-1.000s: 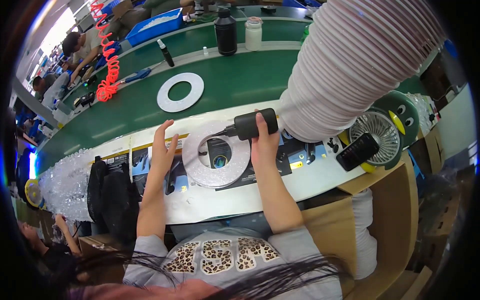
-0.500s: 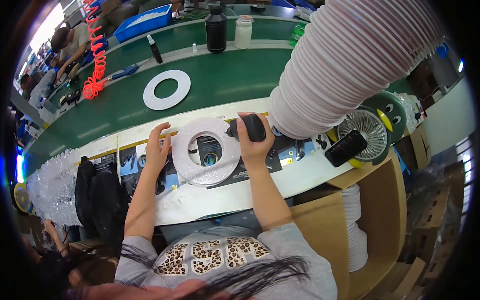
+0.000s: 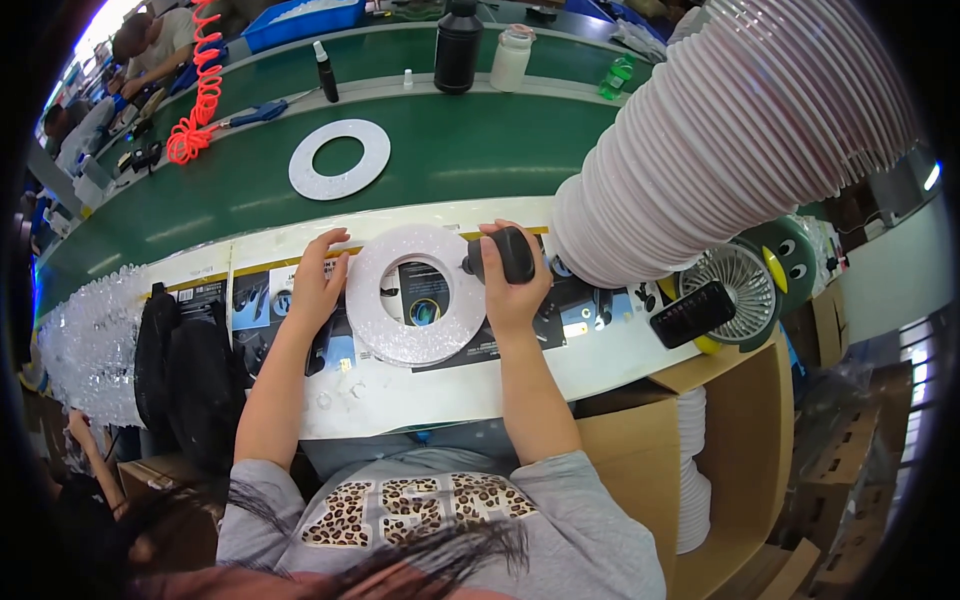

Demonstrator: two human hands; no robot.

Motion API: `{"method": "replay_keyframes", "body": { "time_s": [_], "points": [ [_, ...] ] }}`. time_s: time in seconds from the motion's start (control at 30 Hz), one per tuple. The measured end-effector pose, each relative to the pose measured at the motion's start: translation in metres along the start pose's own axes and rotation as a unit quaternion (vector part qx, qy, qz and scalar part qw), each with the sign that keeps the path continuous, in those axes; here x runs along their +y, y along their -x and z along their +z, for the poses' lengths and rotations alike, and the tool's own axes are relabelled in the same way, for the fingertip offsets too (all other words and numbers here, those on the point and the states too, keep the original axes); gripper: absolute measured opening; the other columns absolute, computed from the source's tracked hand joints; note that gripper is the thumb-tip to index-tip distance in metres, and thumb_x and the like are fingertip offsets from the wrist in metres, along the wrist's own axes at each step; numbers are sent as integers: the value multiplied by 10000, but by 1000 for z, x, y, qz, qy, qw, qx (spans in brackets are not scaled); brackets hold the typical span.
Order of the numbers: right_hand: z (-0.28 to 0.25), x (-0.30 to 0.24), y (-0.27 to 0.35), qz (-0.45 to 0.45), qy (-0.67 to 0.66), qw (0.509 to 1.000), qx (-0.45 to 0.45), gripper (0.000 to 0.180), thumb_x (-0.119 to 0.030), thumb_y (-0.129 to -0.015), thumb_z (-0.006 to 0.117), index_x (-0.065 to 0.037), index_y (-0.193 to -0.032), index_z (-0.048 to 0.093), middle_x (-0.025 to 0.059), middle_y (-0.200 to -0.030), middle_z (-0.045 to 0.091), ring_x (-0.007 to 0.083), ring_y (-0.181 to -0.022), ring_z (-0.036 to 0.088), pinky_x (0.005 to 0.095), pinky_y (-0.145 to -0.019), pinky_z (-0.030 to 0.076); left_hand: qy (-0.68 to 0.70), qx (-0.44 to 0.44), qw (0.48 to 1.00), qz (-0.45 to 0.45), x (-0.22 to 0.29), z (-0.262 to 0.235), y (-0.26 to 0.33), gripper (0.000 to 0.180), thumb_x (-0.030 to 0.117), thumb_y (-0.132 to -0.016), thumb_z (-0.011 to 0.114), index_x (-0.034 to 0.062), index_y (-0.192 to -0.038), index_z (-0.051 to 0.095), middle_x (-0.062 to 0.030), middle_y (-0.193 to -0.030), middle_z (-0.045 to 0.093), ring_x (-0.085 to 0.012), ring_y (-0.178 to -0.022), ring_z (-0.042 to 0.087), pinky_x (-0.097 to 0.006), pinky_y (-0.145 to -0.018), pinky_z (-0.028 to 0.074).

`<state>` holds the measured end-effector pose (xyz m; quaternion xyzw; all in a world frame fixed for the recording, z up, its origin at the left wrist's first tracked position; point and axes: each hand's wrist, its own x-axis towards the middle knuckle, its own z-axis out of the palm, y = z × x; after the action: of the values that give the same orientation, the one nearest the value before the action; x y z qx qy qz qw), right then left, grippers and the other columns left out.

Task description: Applying glue to a circular light base and attaching a ring component on an assembly line.

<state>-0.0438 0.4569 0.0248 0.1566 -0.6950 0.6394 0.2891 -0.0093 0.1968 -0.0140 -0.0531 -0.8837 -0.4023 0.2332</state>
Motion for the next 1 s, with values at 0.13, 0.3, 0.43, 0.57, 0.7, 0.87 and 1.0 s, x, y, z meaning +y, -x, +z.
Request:
{"method": "replay_keyframes", "body": {
  "time_s": [0.13,0.3,0.43,0.57,0.7,0.87,1.0],
  "points": [
    [4,-1,1,31,-18,999,-2,237,-114,-881,632,42,-1052,576,101,-947,664,147,-892,602,262,-836,462,-2,-21,999,-26,-2,-1,2,322,64,-887,553,18,-1202,511,-141,-1147,587,-292,-1095,546,-341,-948,416],
    [0,1,-3,19,-11,1000,-2,238,-119,-885,628,41,-1054,576,103,-948,665,146,-893,600,263,-836,460,0,-26,999,-22,1,0,-2,324,60,-885,555,19,-1203,510,-143,-1141,588,-295,-1085,550,-346,-947,416],
    [2,0,-3,23,-8,1000,-2,238,-124,-889,626,41,-1053,577,103,-949,666,145,-893,599,263,-837,458,-2,-24,1000,-15,-1,-1,-2,328,60,-886,555,20,-1208,507,-141,-1138,590,-292,-1080,553,-345,-941,421],
    [3,-2,-2,34,-16,999,-3,243,-129,-888,629,41,-1054,577,102,-949,667,144,-897,599,264,-839,457,3,-26,999,-21,-1,-1,0,333,57,-888,552,26,-1216,503,-137,-1135,592,-278,-1078,556,-337,-926,433],
    [2,-2,-1,25,-12,1000,1,247,-131,-890,628,41,-1058,575,103,-948,668,146,-901,600,263,-840,457,-3,-28,999,-20,0,-1,0,333,54,-891,549,30,-1219,502,-135,-1135,592,-272,-1071,559,-335,-921,435],
    [0,2,-1,25,-12,1000,11,244,-133,-888,630,35,-1056,575,101,-944,669,147,-904,603,273,-846,460,2,-27,999,-22,0,-1,0,329,55,-893,547,28,-1218,502,-139,-1135,593,-274,-1066,560,-337,-927,431],
    [-1,-5,-2,37,-13,999,28,216,-118,-887,625,29,-1038,580,103,-946,668,147,-906,601,276,-861,454,5,-25,999,-19,-2,-2,0,326,54,-892,545,25,-1215,503,-141,-1128,596,-274,-1064,562,-339,-930,429]
  ]
}}
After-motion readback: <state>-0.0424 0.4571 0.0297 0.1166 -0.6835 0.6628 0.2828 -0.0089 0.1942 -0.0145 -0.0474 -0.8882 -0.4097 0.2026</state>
